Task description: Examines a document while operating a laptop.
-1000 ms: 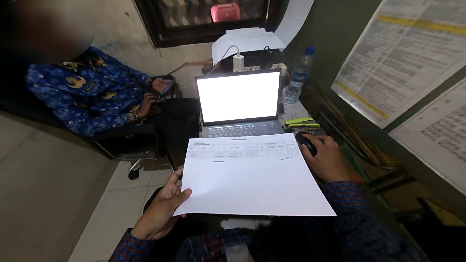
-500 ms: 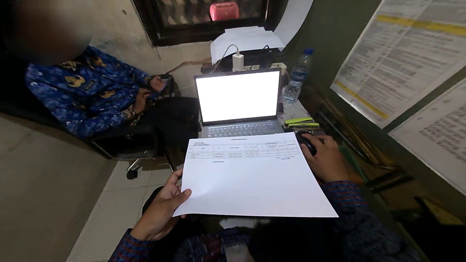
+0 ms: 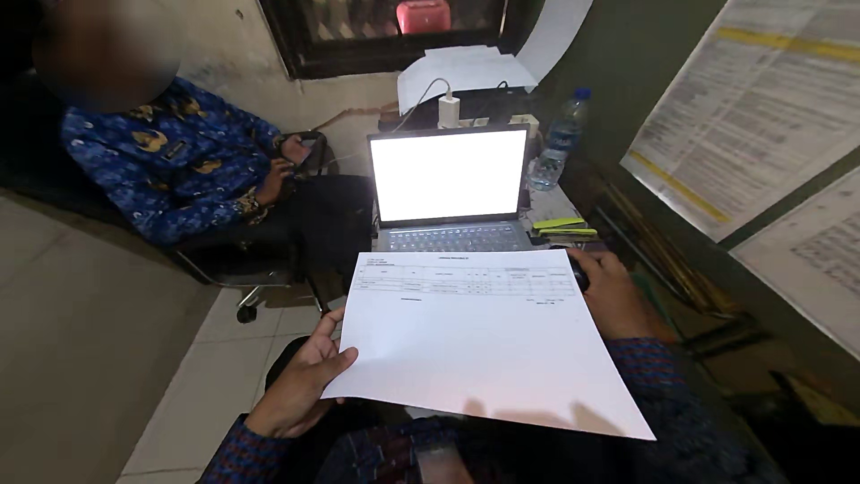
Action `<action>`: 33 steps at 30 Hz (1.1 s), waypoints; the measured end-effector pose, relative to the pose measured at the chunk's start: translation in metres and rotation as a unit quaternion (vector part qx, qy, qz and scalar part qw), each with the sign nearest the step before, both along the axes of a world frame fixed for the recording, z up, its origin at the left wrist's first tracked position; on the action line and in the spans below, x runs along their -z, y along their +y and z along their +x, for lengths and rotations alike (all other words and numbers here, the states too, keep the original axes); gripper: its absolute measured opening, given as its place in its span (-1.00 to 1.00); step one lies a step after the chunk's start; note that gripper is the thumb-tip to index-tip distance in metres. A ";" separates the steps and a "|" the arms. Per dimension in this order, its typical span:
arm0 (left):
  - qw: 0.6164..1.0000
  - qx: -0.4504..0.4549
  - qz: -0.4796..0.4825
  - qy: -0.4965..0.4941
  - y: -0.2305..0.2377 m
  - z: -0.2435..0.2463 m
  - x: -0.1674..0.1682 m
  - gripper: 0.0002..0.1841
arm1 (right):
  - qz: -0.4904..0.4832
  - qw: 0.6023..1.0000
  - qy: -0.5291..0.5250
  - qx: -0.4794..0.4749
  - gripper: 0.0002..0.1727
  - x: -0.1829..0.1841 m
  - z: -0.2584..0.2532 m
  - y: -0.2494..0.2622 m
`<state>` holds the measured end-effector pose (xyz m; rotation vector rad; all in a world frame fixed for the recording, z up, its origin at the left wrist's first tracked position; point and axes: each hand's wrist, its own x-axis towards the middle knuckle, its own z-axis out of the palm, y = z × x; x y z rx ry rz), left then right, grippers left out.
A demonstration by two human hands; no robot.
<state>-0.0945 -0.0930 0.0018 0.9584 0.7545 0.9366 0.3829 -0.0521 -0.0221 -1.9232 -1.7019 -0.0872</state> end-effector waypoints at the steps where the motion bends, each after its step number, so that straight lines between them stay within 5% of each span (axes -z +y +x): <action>1: 1.000 0.002 0.001 0.001 0.000 0.000 0.001 -0.35 | -0.001 1.000 0.000 -0.002 -0.38 0.000 0.000 0.000; 33: 1.000 0.023 0.006 -0.011 0.000 -0.003 0.008 -0.34 | -0.025 0.999 0.025 0.027 -0.47 -0.005 -0.003 0.001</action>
